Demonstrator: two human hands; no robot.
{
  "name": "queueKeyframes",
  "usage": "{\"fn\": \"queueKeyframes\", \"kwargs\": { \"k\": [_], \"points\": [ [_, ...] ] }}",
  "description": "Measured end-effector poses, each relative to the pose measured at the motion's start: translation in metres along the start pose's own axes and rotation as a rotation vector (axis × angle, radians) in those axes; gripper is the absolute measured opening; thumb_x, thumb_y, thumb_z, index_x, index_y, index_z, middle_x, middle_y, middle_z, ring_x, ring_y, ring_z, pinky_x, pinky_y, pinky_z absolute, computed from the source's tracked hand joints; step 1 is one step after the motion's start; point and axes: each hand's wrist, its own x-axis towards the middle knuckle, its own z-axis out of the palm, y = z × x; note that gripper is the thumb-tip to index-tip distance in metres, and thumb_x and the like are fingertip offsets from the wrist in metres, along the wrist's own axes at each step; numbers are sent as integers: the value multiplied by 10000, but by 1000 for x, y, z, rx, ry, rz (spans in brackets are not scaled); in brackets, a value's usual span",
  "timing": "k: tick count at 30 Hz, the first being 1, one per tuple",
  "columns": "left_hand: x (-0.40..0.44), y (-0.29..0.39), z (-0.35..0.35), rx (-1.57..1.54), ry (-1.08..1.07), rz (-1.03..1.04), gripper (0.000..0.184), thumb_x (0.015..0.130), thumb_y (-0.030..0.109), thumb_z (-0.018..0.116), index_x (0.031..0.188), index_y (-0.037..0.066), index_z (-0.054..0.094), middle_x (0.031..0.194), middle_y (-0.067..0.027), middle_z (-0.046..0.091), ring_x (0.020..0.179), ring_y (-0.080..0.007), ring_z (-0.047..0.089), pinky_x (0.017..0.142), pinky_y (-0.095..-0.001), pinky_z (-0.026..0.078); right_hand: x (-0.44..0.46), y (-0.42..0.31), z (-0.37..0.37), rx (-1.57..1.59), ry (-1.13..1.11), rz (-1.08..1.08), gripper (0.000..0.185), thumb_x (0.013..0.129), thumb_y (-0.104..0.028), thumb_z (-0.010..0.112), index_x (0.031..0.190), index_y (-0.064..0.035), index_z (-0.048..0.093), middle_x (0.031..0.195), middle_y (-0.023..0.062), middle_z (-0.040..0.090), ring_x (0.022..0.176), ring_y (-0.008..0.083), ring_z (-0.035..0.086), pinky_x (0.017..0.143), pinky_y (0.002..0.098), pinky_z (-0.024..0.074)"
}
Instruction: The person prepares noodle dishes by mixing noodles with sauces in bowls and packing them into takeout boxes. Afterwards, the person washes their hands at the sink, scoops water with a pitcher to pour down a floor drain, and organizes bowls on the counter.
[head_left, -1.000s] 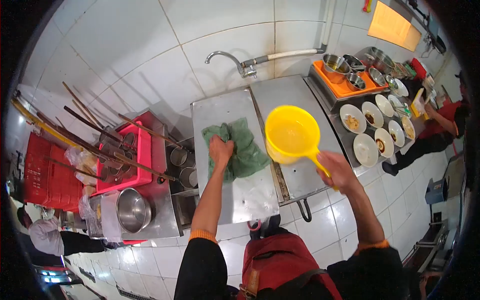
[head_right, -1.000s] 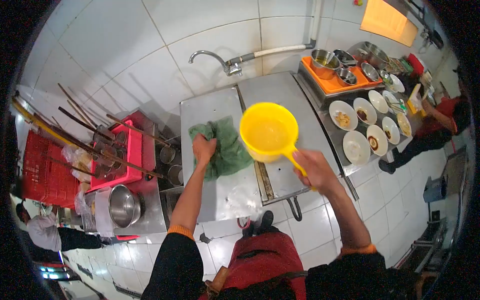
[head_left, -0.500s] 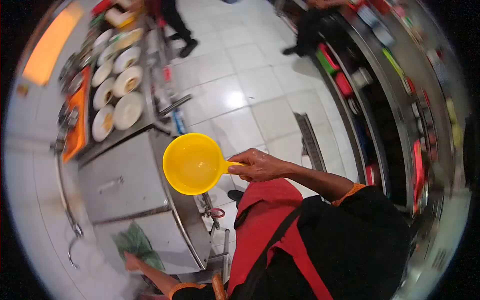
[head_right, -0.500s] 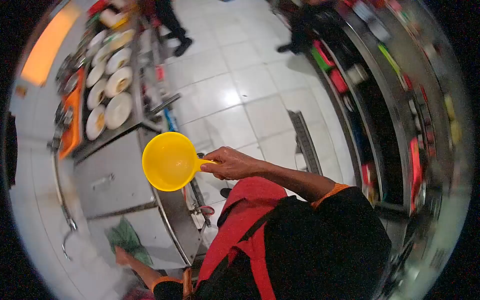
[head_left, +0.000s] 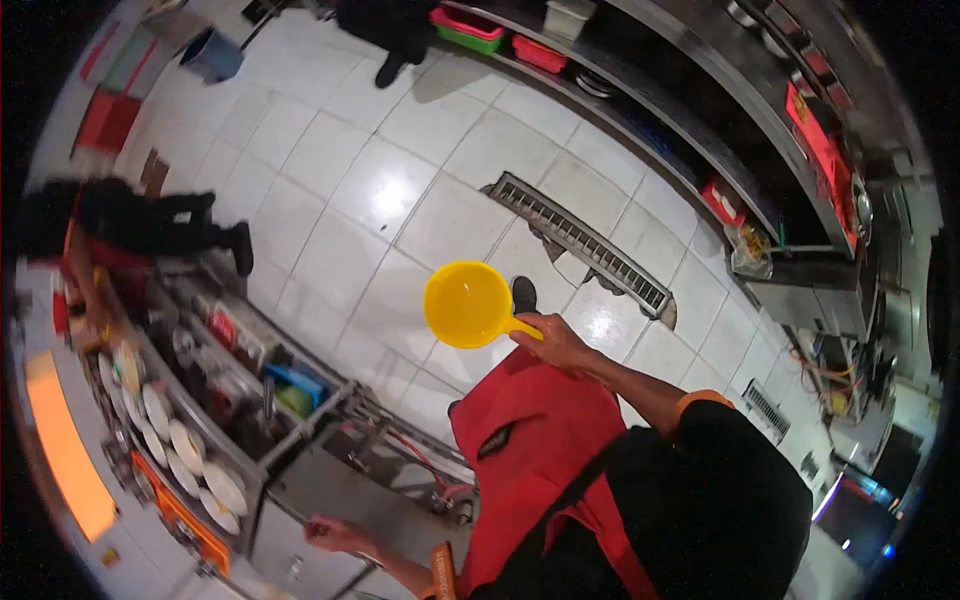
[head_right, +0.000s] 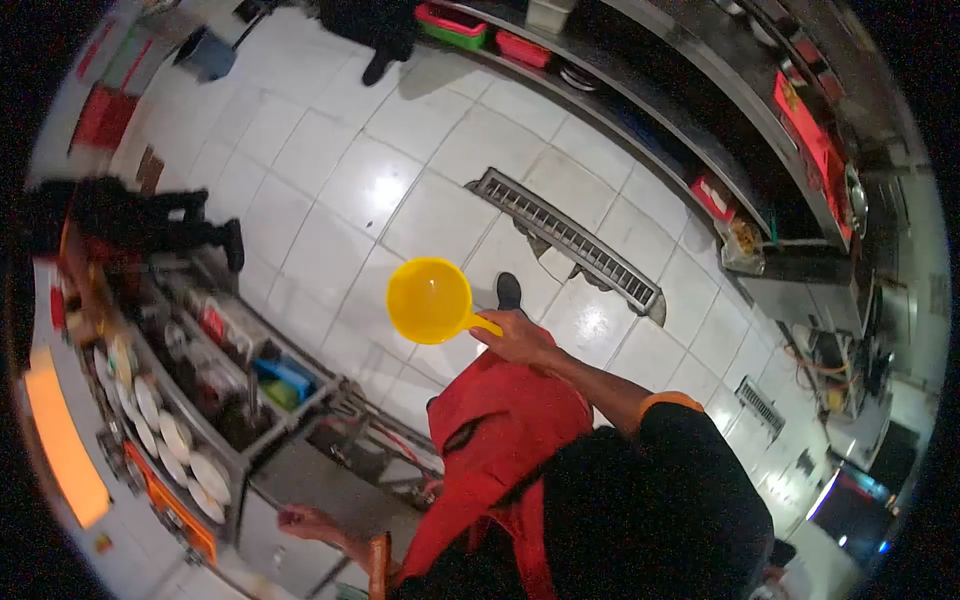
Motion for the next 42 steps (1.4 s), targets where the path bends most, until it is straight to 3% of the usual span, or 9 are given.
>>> {"fn": "queueKeyframes", "kwargs": {
  "k": [8, 13, 16, 19, 20, 24, 28, 33, 42],
  "points": [
    [-81, 107, 121, -115, -1000, 309, 166, 895, 140, 534, 974, -3, 505, 873, -130, 476, 757, -234, 472, 677, -348, 406, 93, 141, -73, -46, 430, -4, 286, 889, -230, 597, 1079, -18, 612, 717, 95, 629, 601, 140, 578, 582, 294, 473],
    [-93, 92, 179, -44, -1322, 585, 139, 880, 125, 544, 932, -2, 527, 828, -137, 508, 740, -263, 493, 663, -349, 417, 152, 202, -107, -37, 516, 287, 266, 877, -239, 574, 1029, -23, 607, 727, 175, 624, 658, 292, 626, 609, 373, 478],
    [-100, 101, 188, -53, -1502, 323, 202, 859, 169, 607, 960, 2, 555, 819, -118, 551, 723, -209, 555, 649, -326, 461, 187, 259, -117, -171, 546, 276, 267, 861, -247, 574, 982, -9, 595, 748, 224, 617, 721, 381, 625, 629, 431, 486],
    [-90, 4, 212, 183, -1609, -207, 227, 851, 181, 633, 989, 16, 560, 836, -98, 574, 722, -163, 571, 623, -292, 472, 223, 291, -127, -141, 519, 433, 288, 863, -280, 560, 937, -4, 597, 752, 232, 618, 738, 398, 622, 641, 456, 490],
    [-88, 22, 209, 198, -1612, -209, 227, 851, 181, 633, 989, 16, 560, 836, -98, 574, 722, -163, 571, 623, -292, 472, 233, 316, -127, -264, 513, 404, 305, 886, -307, 530, 963, -21, 605, 651, 151, 604, 606, 274, 617, 586, 397, 480],
    [-77, 74, 182, 224, -1534, 115, 201, 883, 197, 600, 998, 36, 564, 858, -66, 597, 703, -142, 590, 590, -284, 482, 271, 369, -128, -473, 525, 437, 336, 875, -343, 518, 909, -24, 619, 807, 212, 634, 810, 399, 605, 702, 471, 468],
    [-75, 47, 178, 198, -1521, -307, 209, 887, 191, 589, 997, 17, 556, 800, -88, 611, 705, -177, 605, 601, -313, 503, 301, 357, -138, -436, 470, 491, 433, 864, -346, 518, 863, 77, 612, 845, 278, 623, 840, 413, 613, 775, 470, 488],
    [-88, 80, 160, 259, -1584, 238, 181, 875, 165, 590, 981, 19, 578, 780, -112, 628, 733, -192, 629, 622, -337, 510, 323, 349, -144, -504, 407, 530, 436, 865, -342, 507, 879, 80, 614, 853, 279, 624, 845, 417, 615, 778, 465, 489],
    [-93, 34, 148, 377, -1663, -15, 255, 901, 246, 589, 1035, 29, 582, 896, -73, 611, 760, -160, 590, 657, -296, 485, 345, 339, -150, -336, 354, 717, 474, 865, -352, 485, 874, 106, 602, 867, 288, 626, 845, 387, 634, 804, 447, 497]
  ]
}}
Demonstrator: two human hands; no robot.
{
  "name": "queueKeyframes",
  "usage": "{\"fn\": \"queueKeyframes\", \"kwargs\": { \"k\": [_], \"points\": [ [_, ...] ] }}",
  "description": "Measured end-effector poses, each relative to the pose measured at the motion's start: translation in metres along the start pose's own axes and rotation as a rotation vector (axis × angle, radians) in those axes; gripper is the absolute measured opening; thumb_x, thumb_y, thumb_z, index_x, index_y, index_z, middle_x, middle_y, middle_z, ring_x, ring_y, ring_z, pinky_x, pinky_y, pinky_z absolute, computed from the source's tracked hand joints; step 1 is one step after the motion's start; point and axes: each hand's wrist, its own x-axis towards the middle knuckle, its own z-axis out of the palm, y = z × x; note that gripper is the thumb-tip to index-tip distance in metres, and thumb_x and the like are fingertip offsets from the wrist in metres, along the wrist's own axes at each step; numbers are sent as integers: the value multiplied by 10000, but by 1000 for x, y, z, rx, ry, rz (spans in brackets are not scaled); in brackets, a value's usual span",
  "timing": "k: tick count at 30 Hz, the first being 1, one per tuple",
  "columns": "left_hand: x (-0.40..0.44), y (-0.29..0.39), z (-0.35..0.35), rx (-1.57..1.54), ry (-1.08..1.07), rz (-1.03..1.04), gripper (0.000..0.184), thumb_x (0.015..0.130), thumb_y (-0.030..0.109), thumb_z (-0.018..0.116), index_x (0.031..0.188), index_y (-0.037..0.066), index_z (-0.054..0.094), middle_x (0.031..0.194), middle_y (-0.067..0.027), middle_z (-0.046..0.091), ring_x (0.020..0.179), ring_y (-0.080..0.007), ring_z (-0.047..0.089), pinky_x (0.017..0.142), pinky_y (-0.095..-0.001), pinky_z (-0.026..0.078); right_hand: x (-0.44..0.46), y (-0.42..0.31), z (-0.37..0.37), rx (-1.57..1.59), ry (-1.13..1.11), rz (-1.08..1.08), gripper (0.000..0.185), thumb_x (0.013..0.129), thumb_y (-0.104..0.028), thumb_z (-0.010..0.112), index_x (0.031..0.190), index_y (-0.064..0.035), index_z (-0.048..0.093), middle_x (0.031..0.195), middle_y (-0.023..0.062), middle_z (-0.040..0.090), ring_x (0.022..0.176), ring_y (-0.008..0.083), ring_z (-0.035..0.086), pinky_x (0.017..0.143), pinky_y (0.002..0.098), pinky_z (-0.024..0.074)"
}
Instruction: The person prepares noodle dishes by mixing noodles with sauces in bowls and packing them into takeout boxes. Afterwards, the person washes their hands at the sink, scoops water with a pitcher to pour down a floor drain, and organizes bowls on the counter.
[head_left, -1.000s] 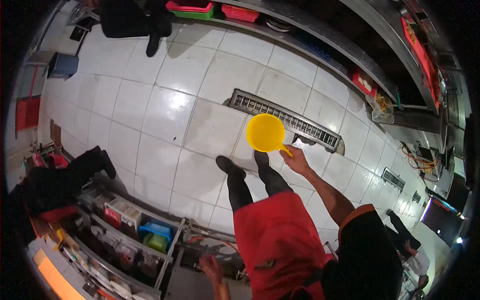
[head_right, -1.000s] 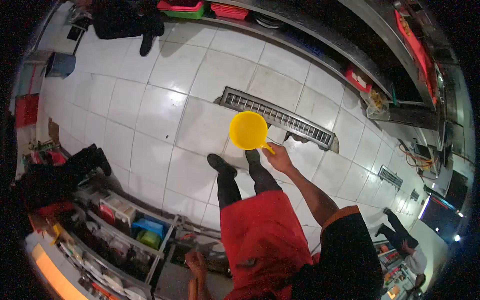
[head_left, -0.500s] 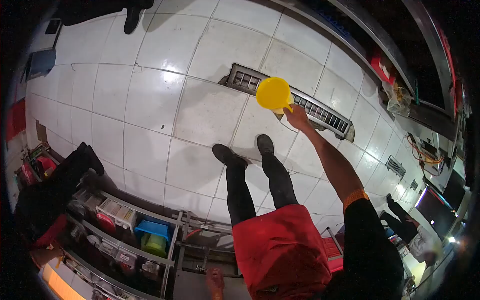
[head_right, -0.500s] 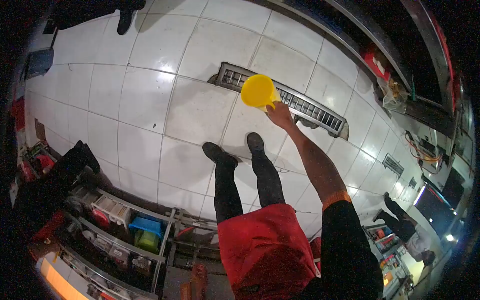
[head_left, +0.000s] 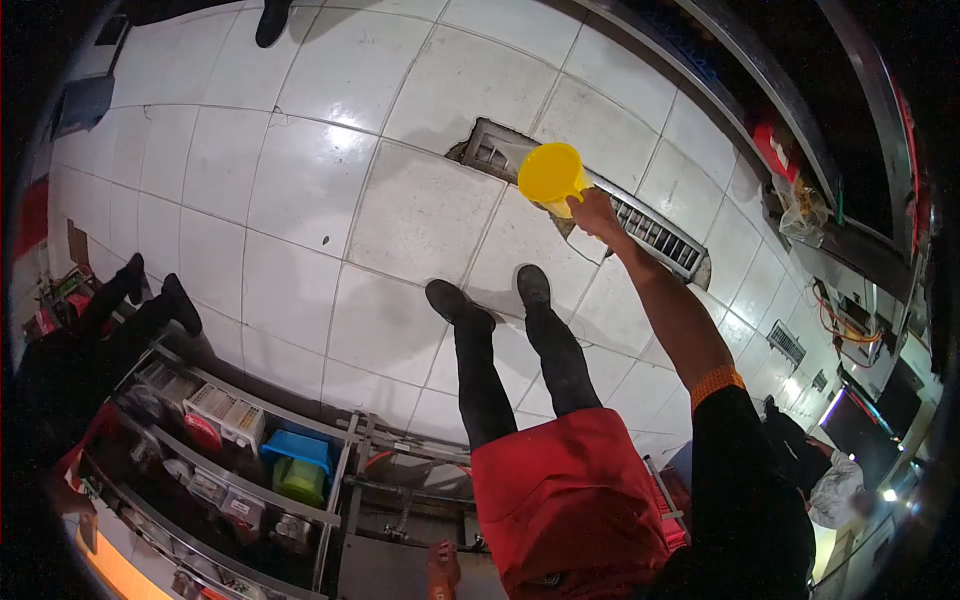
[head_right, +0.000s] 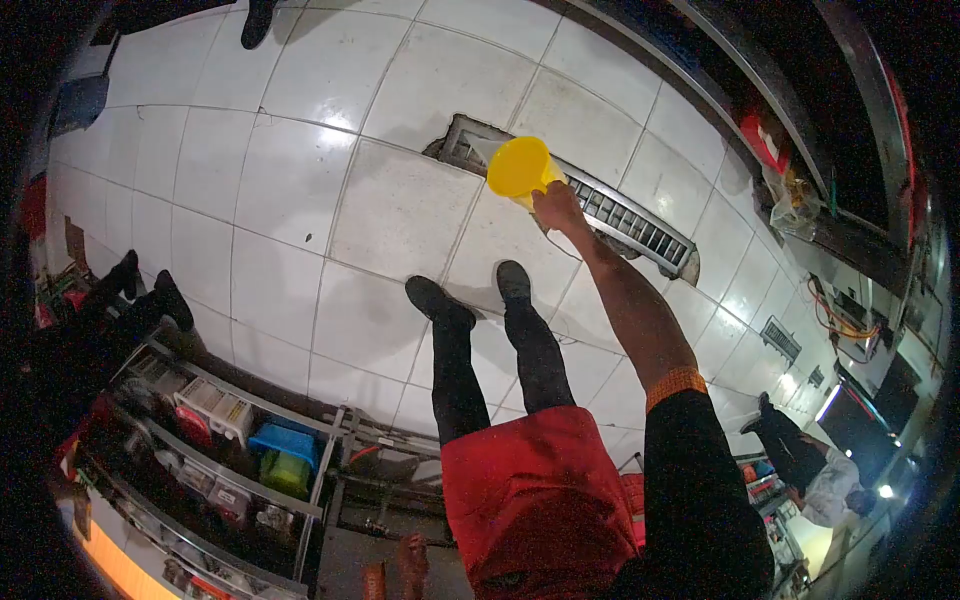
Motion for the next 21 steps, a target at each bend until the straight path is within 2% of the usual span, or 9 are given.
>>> {"fn": "queueKeyframes", "kwargs": {
  "k": [3, 7, 9, 12, 14, 15, 17, 19, 21],
  "points": [
    [-3, -10, 6, -96, 59, 86, 283, 909, 275, 570, 1038, 24, 575, 895, -76, 610, 730, -157, 587, 647, -304, 488, 0, -5, -2, -55, 14, -35, 453, 855, -326, 503, 873, 116, 602, 827, 283, 633, 779, 379, 648, 759, 439, 515],
    [-3, -28, 13, -137, 35, -8, 305, 907, 288, 577, 1039, 14, 565, 885, -76, 606, 712, -156, 587, 627, -311, 488, -10, -23, -18, 44, 30, 22, 435, 846, -306, 515, 821, 117, 615, 763, 267, 638, 707, 348, 658, 703, 421, 530],
    [1, -21, 14, -477, 34, -128, 320, 902, 304, 584, 1045, 18, 562, 879, -78, 604, 730, -149, 586, 630, -309, 487, -11, -26, -21, 69, -20, 59, 435, 844, -305, 516, 798, 115, 618, 748, 262, 639, 702, 336, 661, 695, 416, 532],
    [-8, -11, 12, -322, 6, -114, 332, 897, 309, 590, 1051, 16, 559, 874, -75, 605, 756, -146, 589, 630, -298, 481, -7, -27, -21, 37, -6, 43, 414, 848, -285, 506, 746, 99, 620, 765, 263, 636, 712, 321, 662, 686, 415, 530],
    [-4, -17, 12, -239, -35, -186, 332, 898, 306, 587, 1056, 16, 555, 882, -79, 606, 767, -148, 591, 630, -293, 477, -5, -21, -21, -266, 7, -260, 354, 837, -254, 508, 752, 63, 639, 768, 251, 633, 724, 321, 659, 672, 425, 525],
    [-2, -26, 13, -155, -74, -257, 331, 899, 302, 585, 1061, 15, 551, 891, -82, 606, 779, -150, 593, 630, -288, 474, -4, -22, -20, -267, 6, -259, 354, 837, -254, 508, 752, 63, 639, 768, 251, 633, 724, 321, 659, 672, 425, 525],
    [8, -35, 10, -208, -111, -241, 335, 901, 306, 583, 1066, 17, 546, 897, -79, 605, 775, -149, 595, 623, -283, 470, -1, -23, -17, -176, 94, -141, 408, 842, -298, 576, 836, 110, 576, 650, 195, 631, 487, 277, 620, 513, 388, 513],
    [8, -34, 9, -260, -146, -225, 339, 903, 311, 581, 1072, 20, 541, 904, -76, 605, 772, -148, 597, 617, -279, 465, 2, -19, -20, -278, 72, -249, 412, 840, -300, 573, 840, 112, 578, 667, 218, 632, 512, 294, 632, 545, 398, 523],
    [-4, -32, 14, -241, -66, -251, 336, 906, 311, 577, 1093, 35, 538, 918, -69, 606, 768, -146, 597, 620, -277, 468, 4, -16, -19, -382, 49, -355, 416, 838, -302, 571, 845, 114, 580, 684, 240, 634, 536, 311, 643, 577, 408, 532]
  ]
}}
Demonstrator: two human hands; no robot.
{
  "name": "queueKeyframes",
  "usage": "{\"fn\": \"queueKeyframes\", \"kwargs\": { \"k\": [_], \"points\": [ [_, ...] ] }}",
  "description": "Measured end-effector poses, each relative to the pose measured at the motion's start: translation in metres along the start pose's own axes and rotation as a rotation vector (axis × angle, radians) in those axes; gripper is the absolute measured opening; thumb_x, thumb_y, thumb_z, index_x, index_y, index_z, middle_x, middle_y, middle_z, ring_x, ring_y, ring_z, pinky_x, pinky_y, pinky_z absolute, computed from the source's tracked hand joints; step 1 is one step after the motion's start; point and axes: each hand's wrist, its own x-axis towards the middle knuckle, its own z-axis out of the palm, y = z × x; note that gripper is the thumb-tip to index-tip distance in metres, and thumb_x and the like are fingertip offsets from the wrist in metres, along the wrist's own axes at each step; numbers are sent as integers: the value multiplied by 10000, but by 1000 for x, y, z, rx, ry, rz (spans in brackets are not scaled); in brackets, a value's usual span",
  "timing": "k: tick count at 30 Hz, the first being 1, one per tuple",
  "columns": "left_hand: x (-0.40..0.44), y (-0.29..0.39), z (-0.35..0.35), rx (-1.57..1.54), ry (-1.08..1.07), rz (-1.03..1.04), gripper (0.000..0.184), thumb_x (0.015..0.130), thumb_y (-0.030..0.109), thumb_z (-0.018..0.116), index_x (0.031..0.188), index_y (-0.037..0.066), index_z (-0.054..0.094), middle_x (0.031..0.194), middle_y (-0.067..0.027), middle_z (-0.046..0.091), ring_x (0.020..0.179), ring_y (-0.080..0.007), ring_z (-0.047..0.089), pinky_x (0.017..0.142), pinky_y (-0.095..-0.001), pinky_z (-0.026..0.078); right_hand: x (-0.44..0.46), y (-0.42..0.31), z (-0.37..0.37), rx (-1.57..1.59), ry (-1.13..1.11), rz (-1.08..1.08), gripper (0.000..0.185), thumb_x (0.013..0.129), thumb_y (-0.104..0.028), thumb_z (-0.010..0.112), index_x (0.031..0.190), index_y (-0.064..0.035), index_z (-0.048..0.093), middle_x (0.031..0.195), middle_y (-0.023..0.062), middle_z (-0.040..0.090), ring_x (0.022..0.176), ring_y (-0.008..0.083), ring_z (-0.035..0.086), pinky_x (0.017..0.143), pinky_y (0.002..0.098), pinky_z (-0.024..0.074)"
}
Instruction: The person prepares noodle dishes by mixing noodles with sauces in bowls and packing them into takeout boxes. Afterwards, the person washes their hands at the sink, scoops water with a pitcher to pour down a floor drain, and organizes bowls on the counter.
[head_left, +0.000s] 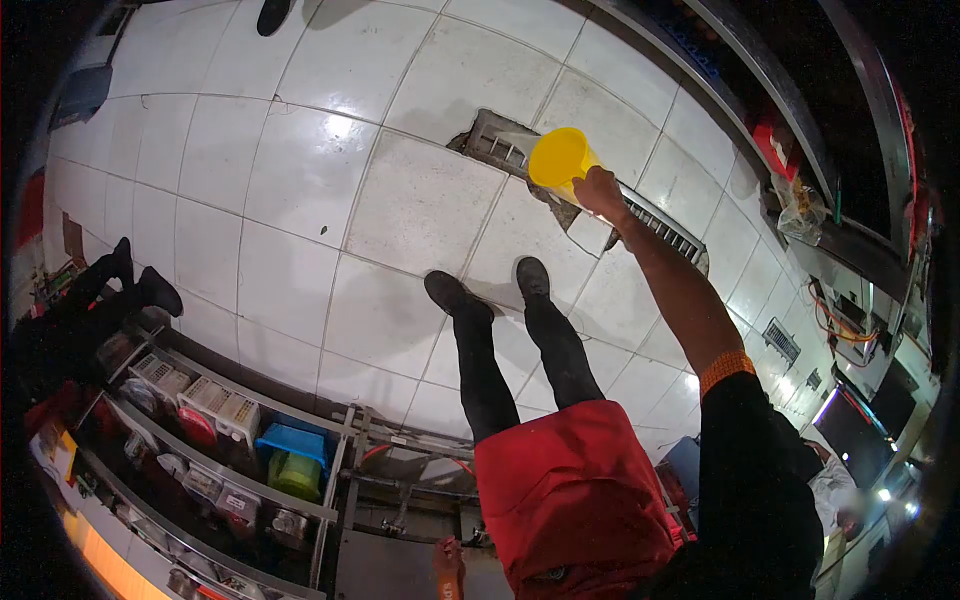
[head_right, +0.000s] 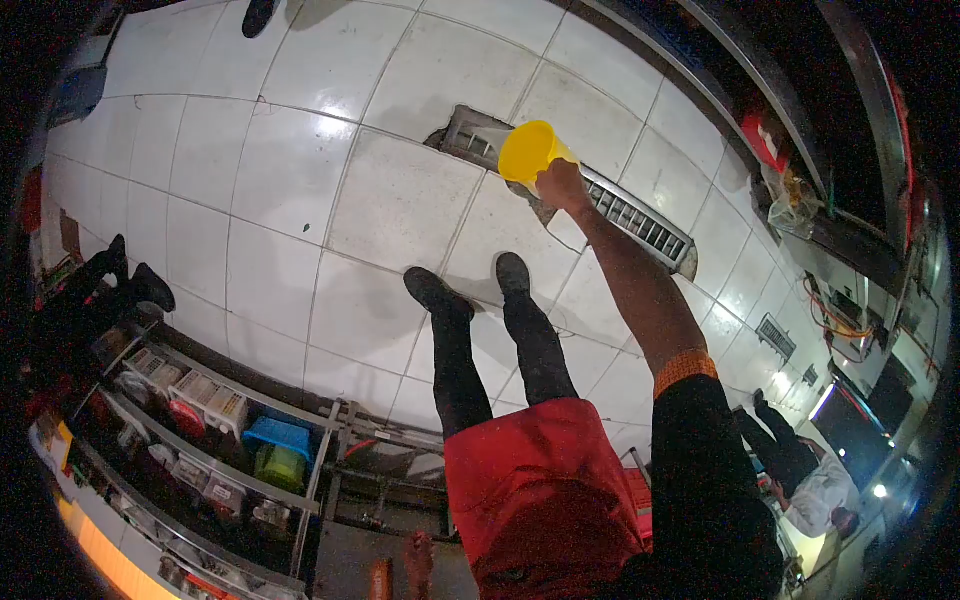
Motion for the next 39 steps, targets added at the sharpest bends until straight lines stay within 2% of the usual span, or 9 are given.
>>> {"fn": "queueKeyframes", "kwargs": {
  "k": [2, 16, 22, 25, 27, 31, 33, 37, 39],
  "points": [
    [-16, 39, 0, 64, -5, -37, 318, 904, 297, 583, 1095, 46, 541, 922, -61, 607, 772, -144, 596, 618, -272, 465, -2, -5, -3, 37, 13, 122, 295, 796, -235, 526, 785, 26, 664, 772, 213, 639, 726, 335, 656, 645, 433, 522],
    [0, -3, 1, -558, -126, -212, 258, 869, 245, 614, 1026, 43, 581, 901, -61, 580, 724, -144, 562, 542, -255, 419, 12, -11, -21, -53, 36, 193, 322, 831, -286, 571, 851, 28, 639, 858, 240, 649, 845, 388, 644, 721, 441, 534],
    [6, -23, 11, -602, -96, -130, 255, 886, 269, 592, 1006, 44, 591, 886, -73, 589, 704, -149, 564, 542, -257, 420, 7, -34, -40, -42, 35, 217, 268, 805, -218, 563, 870, 27, 651, 873, 237, 654, 844, 382, 651, 732, 447, 536],
    [5, -34, 21, -252, 85, 246, 265, 904, 283, 579, 1016, 43, 586, 898, -63, 588, 713, -142, 565, 573, -257, 444, 10, -42, -41, -66, 54, 204, 238, 769, -155, 564, 864, 45, 651, 865, 237, 658, 834, 371, 660, 726, 444, 542],
    [-6, -2, 16, -128, 30, -1, 283, 909, 297, 579, 1029, 41, 579, 900, -64, 591, 710, -141, 568, 613, -258, 472, 12, -46, -39, -86, 39, 220, 233, 773, -144, 562, 873, 47, 650, 877, 232, 659, 834, 367, 662, 724, 442, 544],
    [0, -18, 17, -354, -44, -86, 291, 887, 242, 608, 1093, 40, 572, 846, -65, 625, 649, -125, 573, 540, -261, 462, 14, -51, -39, -145, 44, 165, 230, 792, -108, 541, 920, 51, 644, 907, 222, 658, 847, 353, 664, 726, 436, 546],
    [9, -45, 16, -1147, -329, -121, 261, 919, 279, 551, 1014, 38, 582, 800, -62, 591, 632, -167, 558, 552, -286, 481, 14, -55, -40, -171, 45, 141, 233, 800, -102, 531, 933, 52, 643, 910, 218, 658, 852, 347, 664, 724, 432, 547],
    [12, -54, 20, -1107, -259, -235, 266, 937, 282, 499, 1008, 40, 585, 811, -60, 593, 629, -179, 561, 525, -287, 475, 18, -59, -39, -220, 62, 135, 226, 815, -98, 506, 921, 43, 646, 902, 209, 658, 850, 337, 667, 710, 419, 551],
    [5, -34, 16, -721, -170, -192, 274, 952, 275, 459, 1017, 42, 587, 837, -69, 602, 645, -188, 575, 536, -283, 480, 19, -61, -39, -218, 73, 130, 223, 817, -96, 501, 914, 41, 647, 896, 208, 658, 848, 332, 668, 710, 419, 551]
  ]
}}
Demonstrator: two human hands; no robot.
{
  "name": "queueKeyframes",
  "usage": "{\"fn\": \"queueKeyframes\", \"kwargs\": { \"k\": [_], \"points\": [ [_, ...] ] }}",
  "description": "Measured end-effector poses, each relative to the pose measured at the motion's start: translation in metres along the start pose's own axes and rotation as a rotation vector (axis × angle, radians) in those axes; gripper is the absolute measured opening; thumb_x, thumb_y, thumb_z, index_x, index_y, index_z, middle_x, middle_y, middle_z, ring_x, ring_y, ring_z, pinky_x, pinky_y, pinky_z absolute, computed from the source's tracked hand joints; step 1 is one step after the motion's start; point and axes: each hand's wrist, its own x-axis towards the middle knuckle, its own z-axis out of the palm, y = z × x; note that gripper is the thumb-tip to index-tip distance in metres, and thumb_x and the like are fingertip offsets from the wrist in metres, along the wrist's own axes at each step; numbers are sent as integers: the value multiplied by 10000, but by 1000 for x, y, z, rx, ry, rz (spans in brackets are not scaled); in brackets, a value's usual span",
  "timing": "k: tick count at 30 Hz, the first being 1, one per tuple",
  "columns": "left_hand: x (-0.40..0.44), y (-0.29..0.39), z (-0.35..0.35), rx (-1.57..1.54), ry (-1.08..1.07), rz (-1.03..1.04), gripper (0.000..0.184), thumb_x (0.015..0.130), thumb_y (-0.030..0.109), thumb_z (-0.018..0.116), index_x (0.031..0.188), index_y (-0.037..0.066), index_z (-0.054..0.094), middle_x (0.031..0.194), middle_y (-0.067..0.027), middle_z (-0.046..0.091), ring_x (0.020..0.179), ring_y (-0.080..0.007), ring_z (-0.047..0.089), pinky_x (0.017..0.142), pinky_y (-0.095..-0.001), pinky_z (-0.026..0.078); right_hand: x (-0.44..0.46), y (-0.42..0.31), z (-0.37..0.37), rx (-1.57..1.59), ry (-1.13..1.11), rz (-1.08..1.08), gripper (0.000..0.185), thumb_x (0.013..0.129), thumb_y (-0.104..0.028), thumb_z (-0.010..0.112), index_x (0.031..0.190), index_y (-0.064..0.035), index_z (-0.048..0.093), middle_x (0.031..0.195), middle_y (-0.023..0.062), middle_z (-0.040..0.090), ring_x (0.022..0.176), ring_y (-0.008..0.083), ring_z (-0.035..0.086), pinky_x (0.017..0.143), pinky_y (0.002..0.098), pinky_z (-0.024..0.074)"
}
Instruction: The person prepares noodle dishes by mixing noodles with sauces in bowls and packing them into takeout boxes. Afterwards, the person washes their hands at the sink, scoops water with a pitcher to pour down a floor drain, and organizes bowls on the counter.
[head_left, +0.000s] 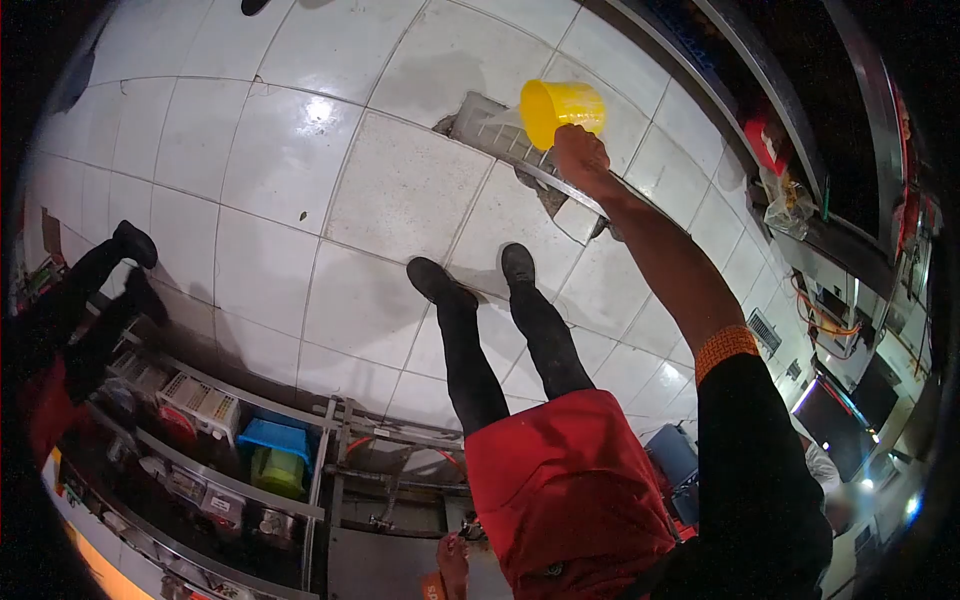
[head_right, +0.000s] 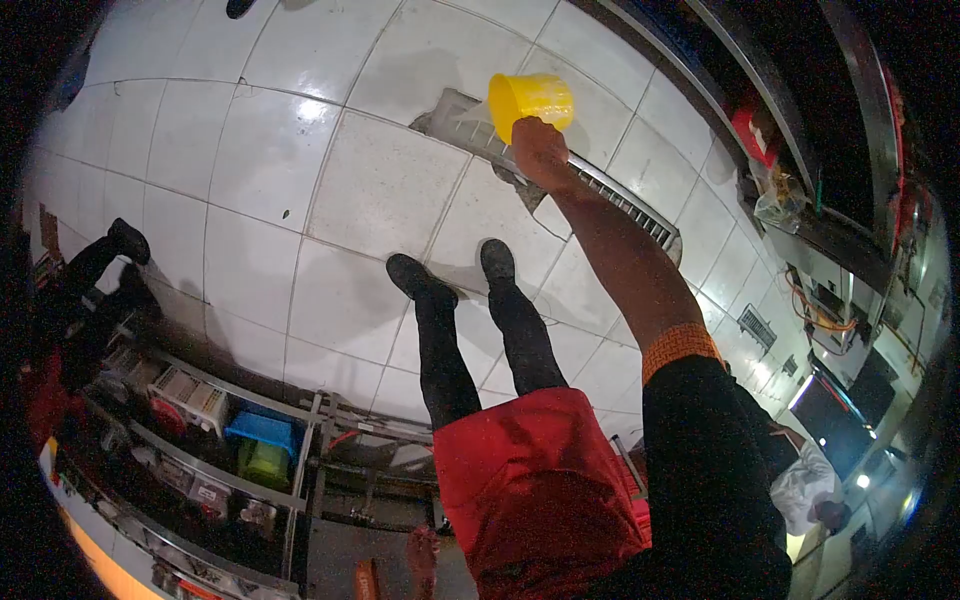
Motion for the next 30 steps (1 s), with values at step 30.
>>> {"fn": "queueKeyframes", "kwargs": {
  "k": [30],
  "points": [
    [0, 116, 5, 776, -64, 495, 354, 933, 346, 529, 1101, 39, 577, 788, -58, 608, 634, -152, 567, 543, -305, 482, -111, 0, 39, 307, 443, 280, 444, 799, -82, 514, 1231, -128, 420, 1057, 133, 455, 950, 311, 490, 716, 464, 430]
  ]
}}
